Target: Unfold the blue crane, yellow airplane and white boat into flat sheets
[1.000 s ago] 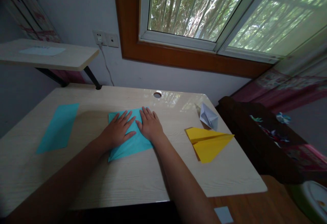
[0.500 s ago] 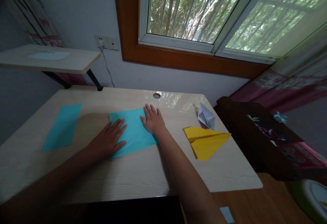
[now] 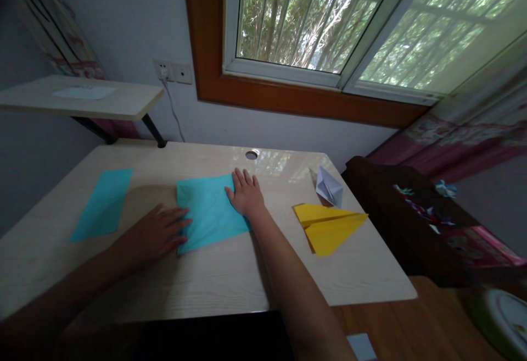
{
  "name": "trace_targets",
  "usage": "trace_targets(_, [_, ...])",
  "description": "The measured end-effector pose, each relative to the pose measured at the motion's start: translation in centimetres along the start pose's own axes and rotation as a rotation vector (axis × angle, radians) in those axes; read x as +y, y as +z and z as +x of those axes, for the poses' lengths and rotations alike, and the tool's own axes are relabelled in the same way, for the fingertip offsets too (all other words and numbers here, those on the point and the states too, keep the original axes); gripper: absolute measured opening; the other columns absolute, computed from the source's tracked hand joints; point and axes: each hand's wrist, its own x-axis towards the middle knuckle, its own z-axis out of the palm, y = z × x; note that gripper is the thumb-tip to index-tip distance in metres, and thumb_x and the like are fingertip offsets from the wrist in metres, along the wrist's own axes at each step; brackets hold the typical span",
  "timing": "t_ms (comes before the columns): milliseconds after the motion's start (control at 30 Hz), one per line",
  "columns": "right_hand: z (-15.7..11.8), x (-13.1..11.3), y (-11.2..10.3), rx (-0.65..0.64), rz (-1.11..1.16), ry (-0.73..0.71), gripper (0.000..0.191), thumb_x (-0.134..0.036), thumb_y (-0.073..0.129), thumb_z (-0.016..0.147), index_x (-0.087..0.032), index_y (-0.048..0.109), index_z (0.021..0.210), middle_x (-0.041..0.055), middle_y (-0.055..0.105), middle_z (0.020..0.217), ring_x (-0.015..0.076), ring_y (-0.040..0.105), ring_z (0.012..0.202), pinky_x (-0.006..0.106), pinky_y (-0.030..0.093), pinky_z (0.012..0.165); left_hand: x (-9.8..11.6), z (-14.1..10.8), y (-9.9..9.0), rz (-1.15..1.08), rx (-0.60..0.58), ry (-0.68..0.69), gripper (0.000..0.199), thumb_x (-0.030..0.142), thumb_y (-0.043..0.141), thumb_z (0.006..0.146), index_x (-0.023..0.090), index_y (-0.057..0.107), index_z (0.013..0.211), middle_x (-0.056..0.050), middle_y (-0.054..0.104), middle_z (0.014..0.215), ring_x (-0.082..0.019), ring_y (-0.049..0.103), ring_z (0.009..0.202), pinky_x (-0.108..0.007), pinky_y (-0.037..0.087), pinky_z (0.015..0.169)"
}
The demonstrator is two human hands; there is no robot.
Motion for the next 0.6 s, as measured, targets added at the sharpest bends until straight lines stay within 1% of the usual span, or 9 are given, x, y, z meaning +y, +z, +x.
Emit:
trace_targets(33, [0.0,0.0,0.0,0.001,-0.001,0.003,0.067,-0.056,0.026,0.103,-0.017,0.028,0.158,0.0051,0.023,0.166,0.0281,0.018,0.154,0.050,0.015,0.125,0.2,1.1,-0.6,0.002,0.010,-0.020,0.047,0.050,0.036,0.104,0.025,0.064,0.132,-0.010,0.062,0.140,-0.029,0.058,0.128,-0.059,0.026,0.118])
trace_targets(67, [-0.1,-0.1,0.0,0.004,-0.003,0.006,0.067,-0.055,0.027,0.103,-0.017,0.028,0.159,0.0054,0.023,0.166,0.0282,0.018,0.154,0.050,0.015,0.125,0.6,2.3,-1.2,0.012,0.026,-0.036,0.045,0.045,0.036,0.105,0.022,0.065,0.131,-0.011,0.065,0.136,-0.028,0.061,0.124,-0.058,0.028,0.117])
trace_targets(167, [-0.2,-0.1,0.1,0.016,-0.006,0.012,0.067,-0.055,0.028,0.103,-0.018,0.028,0.158,0.0060,0.023,0.166,0.0288,0.018,0.154,0.050,0.015,0.125,2.5,6.4,-1.6,0.048,0.087,-0.041,0.043,0.031,0.037,0.104,0.013,0.062,0.134,-0.015,0.058,0.143,-0.030,0.056,0.130,-0.051,0.034,0.115])
trace_targets(200, [-0.2,-0.1,0.1,0.022,-0.006,0.010,0.066,-0.055,0.028,0.103,-0.017,0.029,0.158,0.0060,0.023,0.166,0.0290,0.019,0.154,0.050,0.016,0.124,3.1,7.7,-1.2,0.039,0.089,-0.036,0.044,0.030,0.037,0.104,0.012,0.060,0.135,-0.015,0.056,0.145,-0.030,0.054,0.132,-0.048,0.036,0.115])
trace_targets(267, [-0.3,0.0,0.1,0.033,-0.005,0.002,0.066,-0.054,0.029,0.103,-0.016,0.029,0.158,0.0064,0.023,0.166,0.0295,0.020,0.154,0.051,0.017,0.124,4.2,9.9,0.0,0.000,0.094,-0.063,0.049,0.035,0.035,0.104,0.010,0.053,0.142,-0.016,0.051,0.151,-0.030,0.047,0.139,-0.046,0.036,0.115])
trace_targets(333, [-0.4,0.0,0.1,0.042,-0.005,-0.001,0.066,-0.053,0.029,0.103,-0.015,0.029,0.158,0.0073,0.024,0.166,0.0300,0.021,0.154,0.052,0.018,0.124,4.5,11.4,1.6,-0.024,0.109,-0.150,0.054,0.041,0.035,0.103,0.012,0.048,0.147,-0.015,0.044,0.156,-0.031,0.038,0.146,-0.049,0.032,0.118])
trace_targets(400, [-0.4,0.0,0.1,0.045,-0.009,0.003,0.066,-0.052,0.029,0.103,-0.015,0.029,0.158,0.0083,0.025,0.165,0.0301,0.021,0.154,0.052,0.019,0.123,4.0,12.1,3.1,-0.029,0.142,-0.193,0.056,0.045,0.034,0.103,0.017,0.045,0.150,-0.011,0.036,0.161,-0.031,0.028,0.151,-0.052,0.024,0.121])
trace_targets(467, [-0.4,-0.1,0.0,0.043,-0.010,0.007,0.066,-0.052,0.029,0.103,-0.016,0.029,0.158,0.0088,0.025,0.165,0.0298,0.021,0.154,0.053,0.019,0.123,2.9,12.2,4.0,-0.028,0.170,-0.215,0.058,0.047,0.032,0.103,0.019,0.041,0.152,-0.010,0.031,0.164,-0.030,0.023,0.153,-0.052,0.019,0.123])
trace_targets(600, [-0.5,-0.2,-0.1,0.053,-0.003,0.028,0.064,-0.051,0.028,0.104,-0.017,0.030,0.158,0.0085,0.027,0.165,0.0301,0.023,0.153,0.054,0.019,0.123,0.3,11.2,4.2,-0.005,0.169,-0.238,0.061,0.049,0.030,0.102,0.018,0.038,0.154,-0.011,0.029,0.164,-0.029,0.022,0.153,-0.052,0.017,0.123])
